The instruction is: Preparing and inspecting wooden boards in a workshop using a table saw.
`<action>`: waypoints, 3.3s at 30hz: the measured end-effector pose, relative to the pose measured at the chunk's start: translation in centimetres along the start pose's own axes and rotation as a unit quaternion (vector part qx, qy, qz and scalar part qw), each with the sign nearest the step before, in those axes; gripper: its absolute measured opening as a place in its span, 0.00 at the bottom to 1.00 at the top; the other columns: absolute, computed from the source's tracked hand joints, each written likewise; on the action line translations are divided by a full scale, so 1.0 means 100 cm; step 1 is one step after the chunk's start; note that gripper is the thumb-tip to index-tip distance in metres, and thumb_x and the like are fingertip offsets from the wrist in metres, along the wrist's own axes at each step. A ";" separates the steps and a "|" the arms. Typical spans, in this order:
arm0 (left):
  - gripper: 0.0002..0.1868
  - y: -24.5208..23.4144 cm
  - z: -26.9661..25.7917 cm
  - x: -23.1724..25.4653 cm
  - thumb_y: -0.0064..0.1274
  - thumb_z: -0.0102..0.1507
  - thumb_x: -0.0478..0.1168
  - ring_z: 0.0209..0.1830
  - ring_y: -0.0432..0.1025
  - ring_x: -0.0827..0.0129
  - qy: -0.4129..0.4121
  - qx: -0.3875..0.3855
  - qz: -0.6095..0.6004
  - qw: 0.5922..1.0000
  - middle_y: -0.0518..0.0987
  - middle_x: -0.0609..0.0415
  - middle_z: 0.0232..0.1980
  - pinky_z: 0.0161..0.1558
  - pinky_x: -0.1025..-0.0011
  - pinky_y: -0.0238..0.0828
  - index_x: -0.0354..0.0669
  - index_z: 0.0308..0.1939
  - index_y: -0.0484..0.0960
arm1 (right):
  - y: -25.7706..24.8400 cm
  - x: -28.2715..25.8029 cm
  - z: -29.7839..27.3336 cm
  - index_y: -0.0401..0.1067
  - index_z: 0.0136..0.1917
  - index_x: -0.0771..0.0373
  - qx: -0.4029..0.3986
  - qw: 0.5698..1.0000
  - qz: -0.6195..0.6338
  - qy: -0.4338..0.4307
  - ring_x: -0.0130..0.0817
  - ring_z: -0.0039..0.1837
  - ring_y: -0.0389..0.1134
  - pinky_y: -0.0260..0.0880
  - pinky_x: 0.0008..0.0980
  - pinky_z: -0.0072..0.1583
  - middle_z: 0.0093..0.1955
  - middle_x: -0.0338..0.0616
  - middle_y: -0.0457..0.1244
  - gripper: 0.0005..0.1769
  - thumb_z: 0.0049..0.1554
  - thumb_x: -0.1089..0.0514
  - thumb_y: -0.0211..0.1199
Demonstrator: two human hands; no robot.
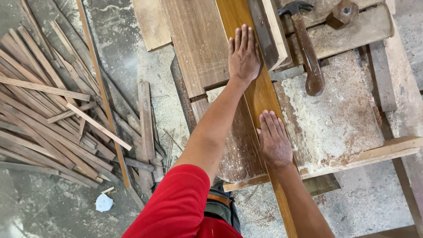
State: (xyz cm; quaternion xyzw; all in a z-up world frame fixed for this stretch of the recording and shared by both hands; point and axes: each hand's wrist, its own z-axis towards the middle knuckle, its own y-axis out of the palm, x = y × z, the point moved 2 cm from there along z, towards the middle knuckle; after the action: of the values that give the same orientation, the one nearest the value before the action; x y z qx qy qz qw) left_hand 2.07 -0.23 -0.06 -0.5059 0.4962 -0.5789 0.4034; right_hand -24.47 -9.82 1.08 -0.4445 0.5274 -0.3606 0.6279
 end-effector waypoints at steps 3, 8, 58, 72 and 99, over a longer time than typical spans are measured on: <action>0.33 -0.004 0.001 -0.001 0.22 0.74 0.50 0.85 0.39 0.61 0.004 0.007 -0.002 1.000 0.46 0.51 0.85 0.82 0.60 0.33 0.42 0.81 0.46 | -0.003 -0.002 0.003 0.57 0.78 0.69 0.011 1.000 0.007 -0.001 0.47 0.84 0.47 0.45 0.47 0.80 0.82 0.53 0.50 0.29 0.69 0.52 0.40; 0.32 -0.005 0.004 -0.002 0.25 0.74 0.49 0.85 0.41 0.59 0.006 0.017 -0.009 1.000 0.47 0.50 0.84 0.81 0.59 0.36 0.41 0.81 0.48 | 0.001 0.000 0.005 0.57 0.77 0.70 0.022 1.000 0.001 -0.016 0.48 0.83 0.47 0.46 0.48 0.80 0.82 0.55 0.50 0.29 0.69 0.52 0.41; 0.32 -0.016 0.044 -0.018 0.21 0.74 0.49 0.85 0.36 0.60 -0.001 -0.018 0.000 1.000 0.43 0.50 0.85 0.82 0.60 0.32 0.41 0.82 0.43 | 0.007 0.000 0.050 0.57 0.77 0.72 0.020 0.999 0.004 -0.032 0.48 0.84 0.47 0.46 0.47 0.80 0.82 0.55 0.50 0.28 0.68 0.55 0.44; 0.33 -0.020 0.058 -0.023 0.24 0.74 0.48 0.85 0.37 0.58 0.006 -0.001 0.002 1.000 0.44 0.48 0.85 0.82 0.58 0.32 0.39 0.81 0.46 | 0.009 0.001 0.066 0.58 0.76 0.72 0.034 0.999 0.016 -0.038 0.50 0.82 0.49 0.47 0.47 0.80 0.80 0.56 0.52 0.28 0.68 0.55 0.44; 0.33 -0.020 0.087 -0.034 0.26 0.74 0.48 0.85 0.38 0.57 0.008 0.004 0.008 1.000 0.45 0.47 0.85 0.82 0.57 0.34 0.38 0.81 0.47 | 0.013 -0.004 0.097 0.58 0.75 0.74 0.042 0.998 -0.009 -0.038 0.51 0.82 0.50 0.48 0.47 0.80 0.80 0.57 0.52 0.31 0.60 0.66 0.46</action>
State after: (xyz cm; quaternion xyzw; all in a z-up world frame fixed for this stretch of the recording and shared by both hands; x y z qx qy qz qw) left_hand 11.24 2.02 1.23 -0.4956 0.5010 -0.5821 0.4056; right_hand -15.04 -7.28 0.47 -0.4361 0.4839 -0.3711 0.6618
